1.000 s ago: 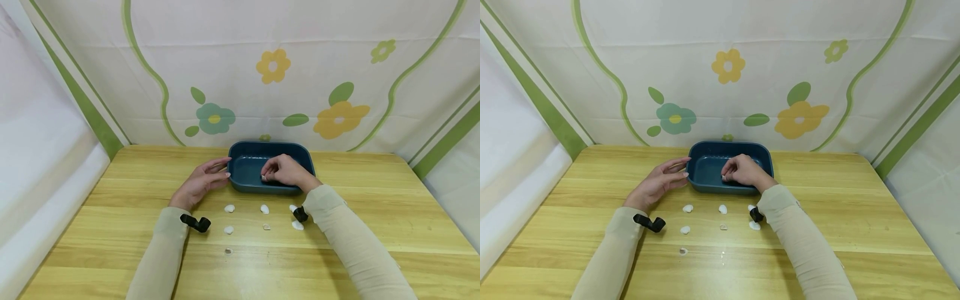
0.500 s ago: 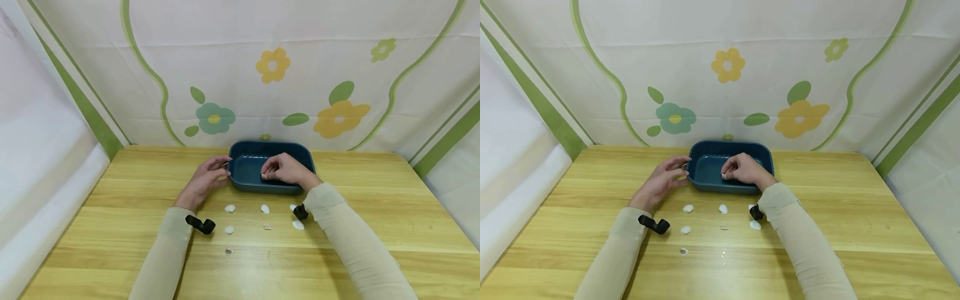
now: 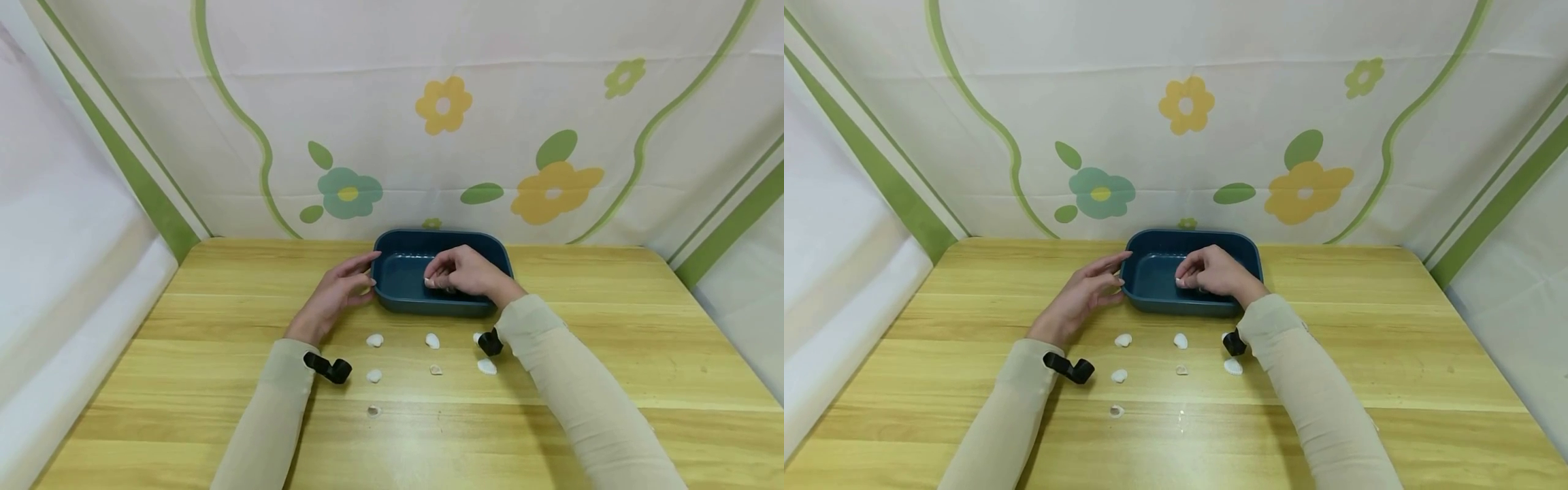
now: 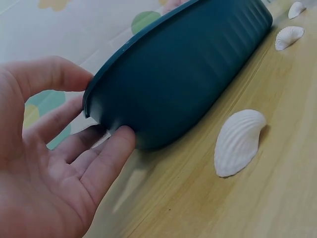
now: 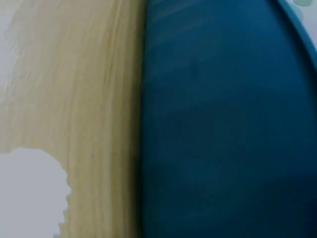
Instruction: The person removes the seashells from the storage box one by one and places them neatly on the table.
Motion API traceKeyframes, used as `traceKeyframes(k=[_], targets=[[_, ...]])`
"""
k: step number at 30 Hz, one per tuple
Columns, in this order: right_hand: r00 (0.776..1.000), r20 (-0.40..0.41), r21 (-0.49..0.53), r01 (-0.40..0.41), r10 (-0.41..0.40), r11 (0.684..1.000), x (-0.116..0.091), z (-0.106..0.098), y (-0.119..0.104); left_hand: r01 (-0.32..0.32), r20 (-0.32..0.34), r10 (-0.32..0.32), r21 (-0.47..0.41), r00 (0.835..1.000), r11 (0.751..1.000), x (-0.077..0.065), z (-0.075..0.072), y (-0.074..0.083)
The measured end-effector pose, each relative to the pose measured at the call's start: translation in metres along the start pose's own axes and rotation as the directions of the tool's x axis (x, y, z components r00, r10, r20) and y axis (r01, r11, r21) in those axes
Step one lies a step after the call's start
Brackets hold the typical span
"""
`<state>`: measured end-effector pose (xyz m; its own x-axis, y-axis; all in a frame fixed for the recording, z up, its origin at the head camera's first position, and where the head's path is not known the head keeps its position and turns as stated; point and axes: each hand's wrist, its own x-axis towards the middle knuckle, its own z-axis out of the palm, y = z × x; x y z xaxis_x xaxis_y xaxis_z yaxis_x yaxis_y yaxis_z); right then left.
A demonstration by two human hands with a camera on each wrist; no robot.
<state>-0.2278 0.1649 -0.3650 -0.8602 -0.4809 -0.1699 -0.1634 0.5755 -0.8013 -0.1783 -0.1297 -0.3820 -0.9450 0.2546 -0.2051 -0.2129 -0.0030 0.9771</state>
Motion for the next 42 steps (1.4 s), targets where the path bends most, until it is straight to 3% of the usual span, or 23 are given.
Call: traceKeyframes(k=[5, 9, 16, 29, 42], targets=[[0.998, -0.06, 0.027, 0.009, -0.007, 1.0, -0.004, -0.003, -0.004, 0.007, -0.004, -0.007, -0.003, 1.0, 1.0, 0.0, 0.0, 0.0], [0.996, -0.092, 0.135, 0.001, 0.011, 0.991, -0.012, -0.007, -0.014, 0.012, -0.005, -0.012, -0.012, 1.0, 1.0, -0.001, 0.0, 0.0], [0.995, -0.099, 0.317, 0.053, -0.023, 0.947, -0.029, -0.017, -0.027, 0.009, -0.009, -0.009, -0.018, 1.0, 1.0, -0.002, 0.0, 0.001], [0.996, -0.081, 0.3, 0.066, -0.044, 0.952, -0.045, -0.023, -0.027, 0.004, -0.011, -0.005, -0.029, 1.0, 1.0, -0.002, 0.0, -0.001], [0.996, -0.007, 0.328, 0.084, -0.087, 0.941, -0.086, 0.001, -0.025, 0.011, -0.008, -0.012, -0.038, 1.0, 0.999, -0.001, -0.001, -0.001]])
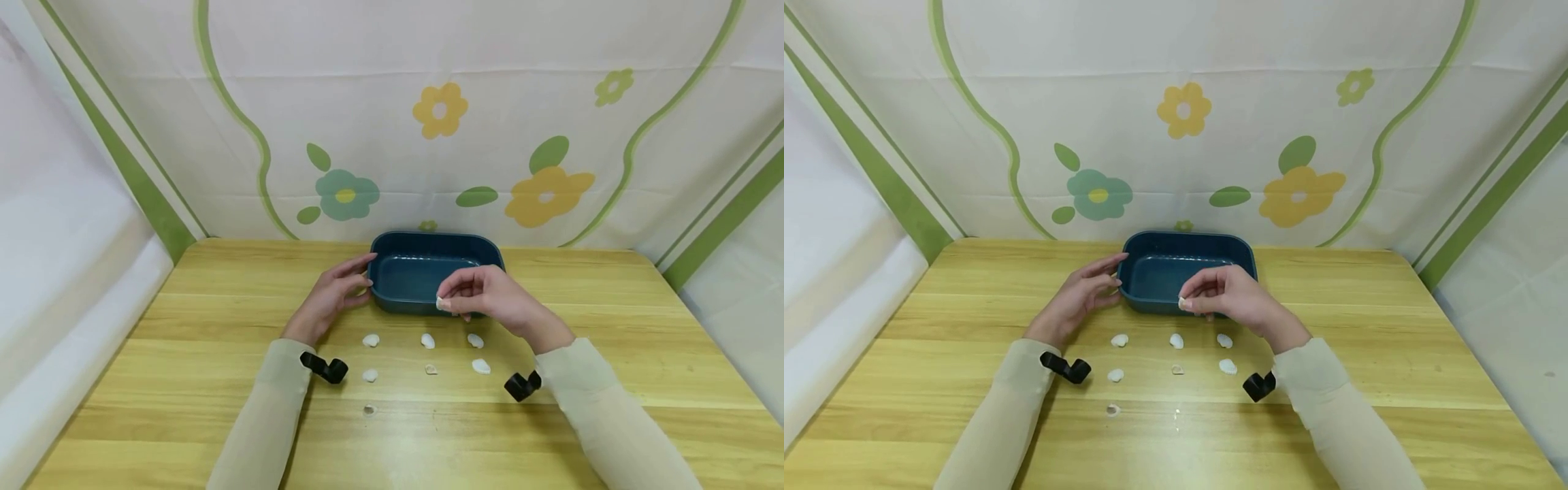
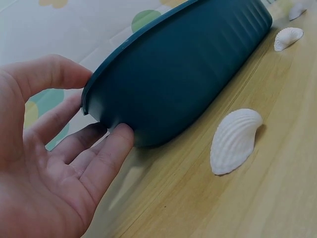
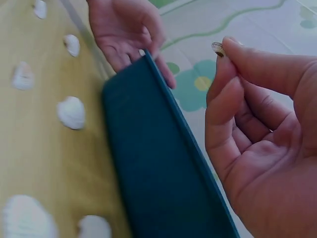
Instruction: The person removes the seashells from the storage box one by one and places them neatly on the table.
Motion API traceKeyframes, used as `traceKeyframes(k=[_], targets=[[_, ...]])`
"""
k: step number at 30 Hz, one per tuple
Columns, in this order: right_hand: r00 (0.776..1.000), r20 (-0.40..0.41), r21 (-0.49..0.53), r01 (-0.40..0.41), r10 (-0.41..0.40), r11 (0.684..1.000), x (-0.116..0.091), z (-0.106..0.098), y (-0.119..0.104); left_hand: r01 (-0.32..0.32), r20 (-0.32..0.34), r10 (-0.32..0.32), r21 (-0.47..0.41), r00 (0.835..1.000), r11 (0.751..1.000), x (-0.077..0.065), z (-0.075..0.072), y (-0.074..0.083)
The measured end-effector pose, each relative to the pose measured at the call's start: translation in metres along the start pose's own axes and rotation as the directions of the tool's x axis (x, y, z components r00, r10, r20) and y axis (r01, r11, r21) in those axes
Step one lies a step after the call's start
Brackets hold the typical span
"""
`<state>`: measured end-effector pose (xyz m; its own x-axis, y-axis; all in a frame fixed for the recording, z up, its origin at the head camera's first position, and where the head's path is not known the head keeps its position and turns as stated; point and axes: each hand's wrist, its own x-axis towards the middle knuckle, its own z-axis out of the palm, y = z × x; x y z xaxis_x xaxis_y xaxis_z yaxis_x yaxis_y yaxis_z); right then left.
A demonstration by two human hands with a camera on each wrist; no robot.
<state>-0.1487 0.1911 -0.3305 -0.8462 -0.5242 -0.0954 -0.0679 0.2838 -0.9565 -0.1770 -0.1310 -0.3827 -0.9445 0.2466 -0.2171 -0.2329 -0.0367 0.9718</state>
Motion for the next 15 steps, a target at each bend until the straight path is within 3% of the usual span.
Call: traceKeyframes(k=[7, 15], targets=[[0.995, 0.098, 0.051, -0.04, 0.035, 0.998, -0.02, 0.017, 0.016, -0.009, 0.001, 0.009, 0.005, 1.0, 1.0, 0.0, -0.001, 0.0], [0.976, 0.205, 0.036, -0.087, 0.078, 0.996, -0.039, 0.043, 0.034, -0.01, 0.005, 0.01, 0.007, 1.0, 1.0, 0.0, 0.0, -0.001]])
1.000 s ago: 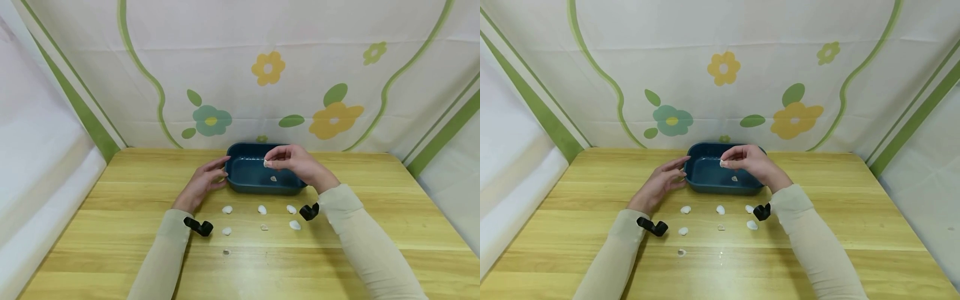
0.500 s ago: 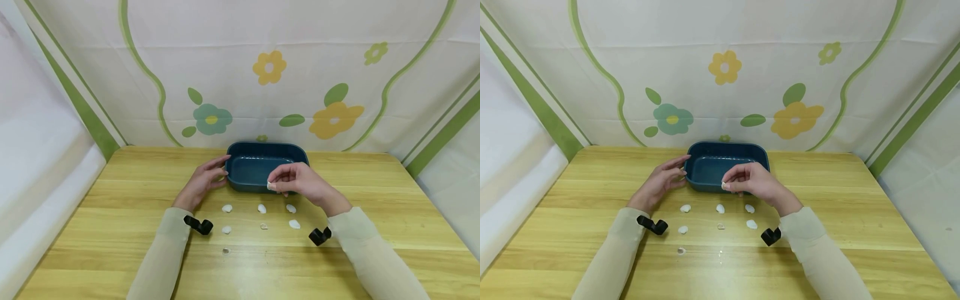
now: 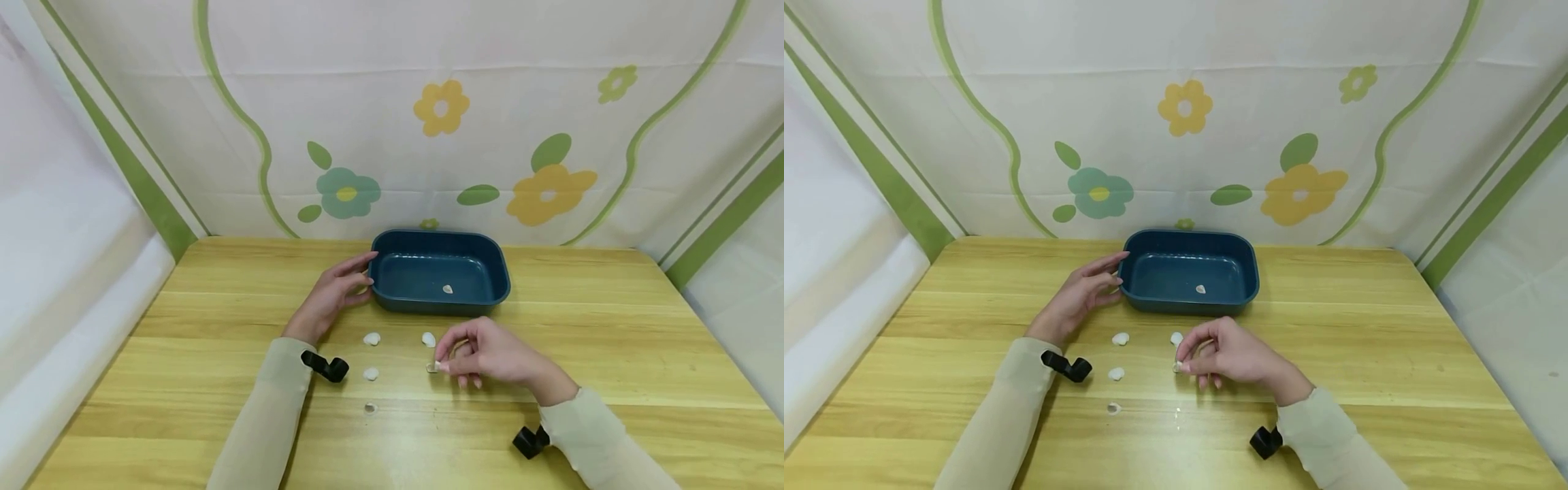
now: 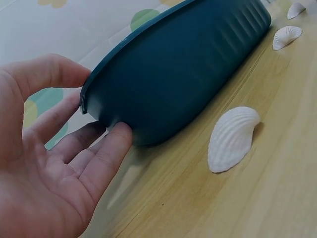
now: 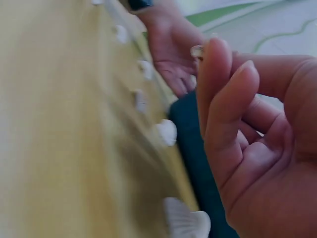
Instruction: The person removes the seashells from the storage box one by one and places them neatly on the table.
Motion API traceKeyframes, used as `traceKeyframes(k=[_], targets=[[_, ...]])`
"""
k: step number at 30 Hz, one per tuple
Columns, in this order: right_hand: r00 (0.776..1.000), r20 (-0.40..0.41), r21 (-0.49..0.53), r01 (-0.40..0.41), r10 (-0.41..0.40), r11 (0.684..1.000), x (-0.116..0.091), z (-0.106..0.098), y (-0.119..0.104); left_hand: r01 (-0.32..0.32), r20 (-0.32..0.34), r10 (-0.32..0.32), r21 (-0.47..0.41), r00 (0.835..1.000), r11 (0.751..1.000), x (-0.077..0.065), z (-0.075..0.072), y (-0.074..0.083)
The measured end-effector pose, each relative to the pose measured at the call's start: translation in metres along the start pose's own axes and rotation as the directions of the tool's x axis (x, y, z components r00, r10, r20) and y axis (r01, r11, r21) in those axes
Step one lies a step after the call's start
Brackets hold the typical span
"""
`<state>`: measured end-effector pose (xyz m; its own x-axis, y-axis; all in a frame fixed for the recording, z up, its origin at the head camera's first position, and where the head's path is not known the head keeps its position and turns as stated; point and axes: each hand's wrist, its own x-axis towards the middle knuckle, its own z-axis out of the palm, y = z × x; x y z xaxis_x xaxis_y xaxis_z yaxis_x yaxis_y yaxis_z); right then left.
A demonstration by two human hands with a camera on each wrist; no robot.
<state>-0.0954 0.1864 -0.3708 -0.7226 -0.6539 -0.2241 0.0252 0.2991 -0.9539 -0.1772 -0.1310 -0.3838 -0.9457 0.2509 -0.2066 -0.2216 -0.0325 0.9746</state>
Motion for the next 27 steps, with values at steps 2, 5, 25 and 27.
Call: traceKeyframes(k=[2, 5, 25, 27], targets=[[1.0, 0.024, -0.005, -0.016, 0.017, 1.0, -0.002, 0.006, 0.003, 0.0, -0.001, 0.0, -0.001, 1.0, 1.0, 0.0, 0.0, 0.0], [0.997, 0.05, -0.02, -0.054, 0.055, 0.998, -0.003, 0.014, 0.007, -0.003, -0.001, 0.003, -0.001, 1.0, 1.0, 0.001, 0.0, -0.001], [0.999, 0.035, -0.269, 0.023, -0.014, 0.963, -0.004, 0.027, 0.003, -0.004, 0.002, 0.004, -0.012, 1.0, 1.0, 0.001, 0.0, -0.001], [0.999, 0.034, -0.268, 0.038, -0.03, 0.963, -0.004, 0.026, 0.003, -0.004, 0.004, 0.004, -0.009, 1.0, 1.0, 0.001, 0.0, -0.001]])
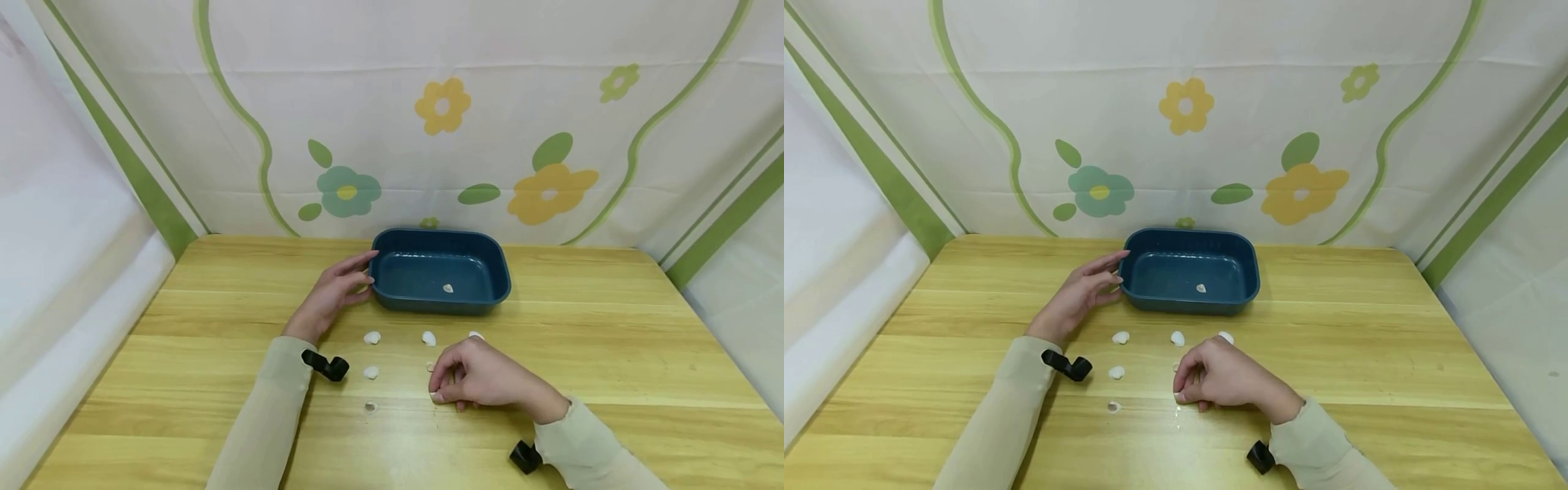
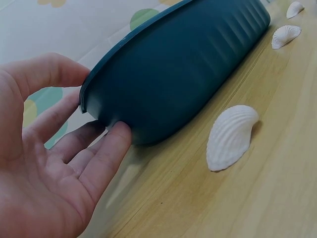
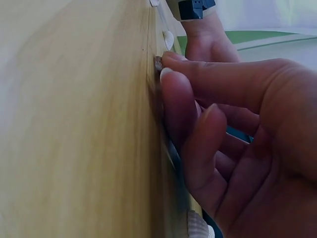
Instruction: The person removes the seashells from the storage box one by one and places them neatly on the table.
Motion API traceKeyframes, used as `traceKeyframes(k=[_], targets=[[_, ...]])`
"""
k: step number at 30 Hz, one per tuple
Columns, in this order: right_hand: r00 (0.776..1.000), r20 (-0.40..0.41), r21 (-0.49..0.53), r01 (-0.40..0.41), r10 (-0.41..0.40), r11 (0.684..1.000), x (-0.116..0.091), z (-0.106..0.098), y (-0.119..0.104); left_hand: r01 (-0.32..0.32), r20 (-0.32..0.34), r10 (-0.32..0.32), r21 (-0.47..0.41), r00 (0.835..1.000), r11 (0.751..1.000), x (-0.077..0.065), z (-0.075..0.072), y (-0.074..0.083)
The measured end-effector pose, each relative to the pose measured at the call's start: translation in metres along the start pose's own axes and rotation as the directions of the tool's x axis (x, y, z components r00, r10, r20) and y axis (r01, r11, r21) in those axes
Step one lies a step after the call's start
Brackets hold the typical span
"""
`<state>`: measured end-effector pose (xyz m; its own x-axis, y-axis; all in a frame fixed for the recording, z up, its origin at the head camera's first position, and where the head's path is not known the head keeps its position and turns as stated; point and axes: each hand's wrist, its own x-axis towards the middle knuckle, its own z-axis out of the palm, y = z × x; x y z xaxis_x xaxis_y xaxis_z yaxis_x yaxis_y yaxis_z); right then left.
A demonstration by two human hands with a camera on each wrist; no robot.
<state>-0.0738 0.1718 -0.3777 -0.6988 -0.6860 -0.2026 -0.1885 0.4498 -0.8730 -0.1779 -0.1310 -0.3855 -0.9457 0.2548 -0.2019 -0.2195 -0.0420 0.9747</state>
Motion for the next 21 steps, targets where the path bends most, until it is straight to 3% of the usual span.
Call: traceKeyframes(k=[16, 21], targets=[[0.999, -0.035, -0.007, -0.04, 0.04, 0.999, 0.0003, 0.0007, 0.0002, -0.01, 0.013, 0.01, -0.002, 1.0, 1.0, -0.0011, -0.0003, -0.0004], [1.0, -0.023, -0.011, -0.013, 0.012, 1.0, 0.0, -0.0014, 0.002, -0.013, 0.01, 0.013, -0.003, 1.0, 1.0, -0.0009, 0.0004, -0.001]])
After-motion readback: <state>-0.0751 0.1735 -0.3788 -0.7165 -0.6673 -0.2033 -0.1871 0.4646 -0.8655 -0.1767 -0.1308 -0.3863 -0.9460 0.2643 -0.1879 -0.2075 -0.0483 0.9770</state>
